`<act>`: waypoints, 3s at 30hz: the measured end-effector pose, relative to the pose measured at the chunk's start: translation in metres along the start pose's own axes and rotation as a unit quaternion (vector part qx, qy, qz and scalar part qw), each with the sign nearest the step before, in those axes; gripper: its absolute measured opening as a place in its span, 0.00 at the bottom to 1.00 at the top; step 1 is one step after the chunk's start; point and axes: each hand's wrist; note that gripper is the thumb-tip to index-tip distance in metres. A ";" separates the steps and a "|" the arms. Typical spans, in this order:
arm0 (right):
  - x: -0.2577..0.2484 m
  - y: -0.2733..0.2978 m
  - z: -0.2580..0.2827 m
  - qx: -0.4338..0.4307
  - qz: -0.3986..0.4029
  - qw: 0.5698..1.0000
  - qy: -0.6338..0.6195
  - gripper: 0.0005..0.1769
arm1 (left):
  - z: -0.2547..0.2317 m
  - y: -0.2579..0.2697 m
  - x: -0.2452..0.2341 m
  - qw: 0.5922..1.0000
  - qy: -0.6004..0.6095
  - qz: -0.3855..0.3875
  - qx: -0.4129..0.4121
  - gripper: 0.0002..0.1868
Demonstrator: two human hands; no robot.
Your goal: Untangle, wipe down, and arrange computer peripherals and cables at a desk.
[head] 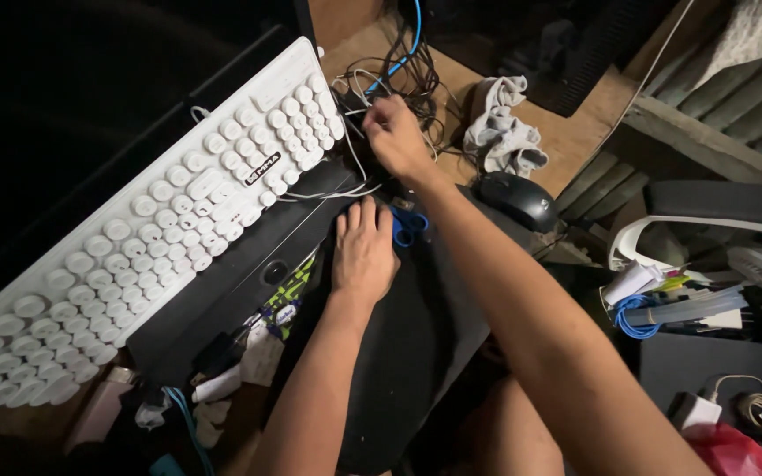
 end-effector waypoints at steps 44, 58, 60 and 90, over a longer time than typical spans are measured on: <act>-0.025 0.006 0.028 -0.031 0.250 0.924 0.288 0.16 | -0.008 0.000 -0.017 0.997 -0.054 -0.026 -0.053 0.33; -0.083 0.049 -0.064 0.092 0.167 0.947 0.260 0.10 | -0.005 0.001 -0.015 0.997 -0.009 0.014 0.071 0.34; -0.071 0.050 -0.083 0.117 0.123 0.952 0.257 0.12 | -0.003 0.001 -0.015 0.995 0.013 -0.012 0.098 0.35; -0.062 0.082 -0.074 0.012 -0.079 0.985 0.150 0.18 | 0.004 0.003 0.003 0.994 0.027 -0.011 0.102 0.26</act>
Point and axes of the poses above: each hand's wrist, its own y-axis away from the middle knuckle, its own x-axis out of the palm, z = x × y, and after that the axes turned 6 degrees about x, right-handed
